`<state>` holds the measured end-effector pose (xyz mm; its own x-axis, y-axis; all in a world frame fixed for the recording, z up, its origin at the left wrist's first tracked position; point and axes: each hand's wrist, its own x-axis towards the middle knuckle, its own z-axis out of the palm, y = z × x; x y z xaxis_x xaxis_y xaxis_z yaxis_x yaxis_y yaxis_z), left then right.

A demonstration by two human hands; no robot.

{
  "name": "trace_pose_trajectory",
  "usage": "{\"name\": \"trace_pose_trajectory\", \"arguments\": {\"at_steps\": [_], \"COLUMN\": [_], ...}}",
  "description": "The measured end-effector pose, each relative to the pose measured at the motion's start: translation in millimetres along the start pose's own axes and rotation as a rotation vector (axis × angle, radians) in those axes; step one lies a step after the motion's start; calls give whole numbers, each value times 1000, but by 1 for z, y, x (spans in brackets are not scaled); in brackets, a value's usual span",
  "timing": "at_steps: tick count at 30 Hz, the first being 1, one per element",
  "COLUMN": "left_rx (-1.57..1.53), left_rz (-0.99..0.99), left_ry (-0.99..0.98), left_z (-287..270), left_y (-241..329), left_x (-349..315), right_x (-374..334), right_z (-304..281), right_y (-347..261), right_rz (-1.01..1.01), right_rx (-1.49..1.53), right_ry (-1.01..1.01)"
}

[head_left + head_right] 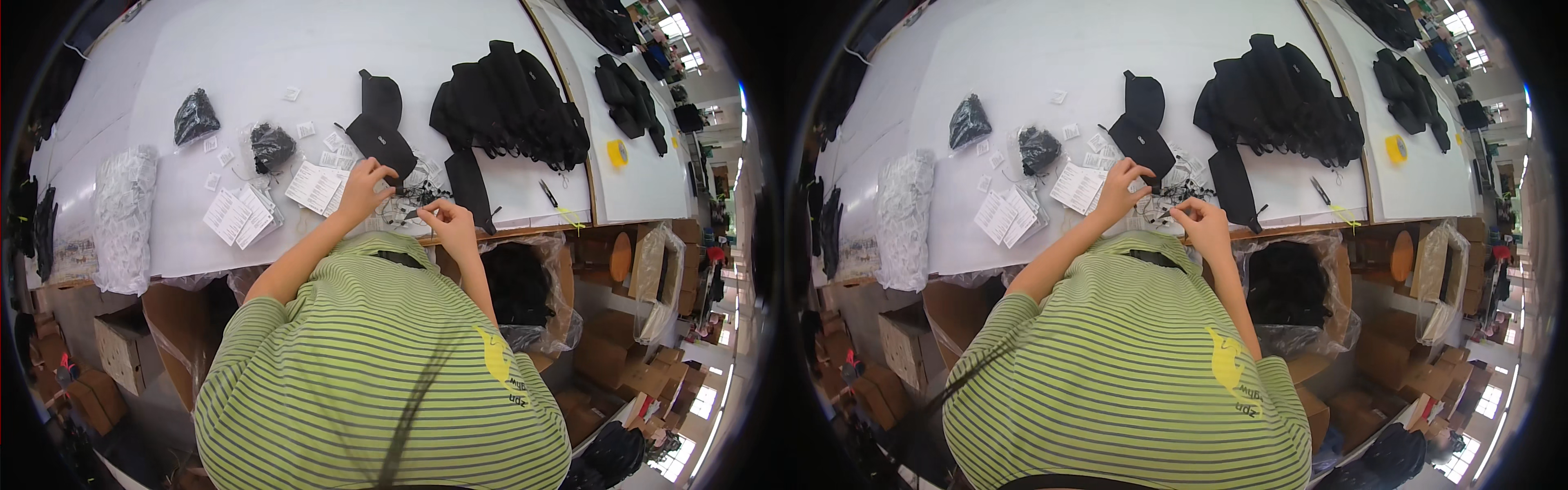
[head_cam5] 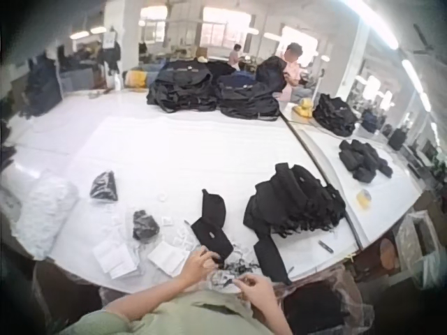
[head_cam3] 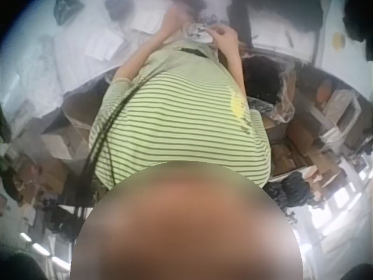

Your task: Assembling waist packs by inserting instructions and tags into black bags and stacking them.

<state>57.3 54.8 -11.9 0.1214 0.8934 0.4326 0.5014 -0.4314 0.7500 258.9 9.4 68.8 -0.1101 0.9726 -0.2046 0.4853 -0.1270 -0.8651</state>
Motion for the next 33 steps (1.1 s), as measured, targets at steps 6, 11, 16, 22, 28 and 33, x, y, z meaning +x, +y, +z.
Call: {"name": "trace_pose_trajectory", "arguments": {"at_steps": [6, 11, 16, 22, 28, 33], "left_rx": [-185, -431, -439, -941, -888, -842], "left_rz": [-356, -516, -443, -581, -720, -777], "left_ry": [-106, -159, -7, 135, -72, -67], "left_z": [-37, -51, -70, -103, -111, -115], "left_y": [27, 28, 37, 74, 90, 91], "left_x": [-14, -27, -27, -16, -13, -13], "right_x": [8, 7, 13, 3, 2, 10], "right_z": [28, 48, 57, 26, 30, 48], "right_y": [-14, -31, -22, -40, -53, -41], "right_rz": [-155, -271, -194, 12, -39, -376], "right_rx": [-150, -259, 127, 819, 702, -12], "right_ry": [65, -8, -78, -124, -128, -118]}}
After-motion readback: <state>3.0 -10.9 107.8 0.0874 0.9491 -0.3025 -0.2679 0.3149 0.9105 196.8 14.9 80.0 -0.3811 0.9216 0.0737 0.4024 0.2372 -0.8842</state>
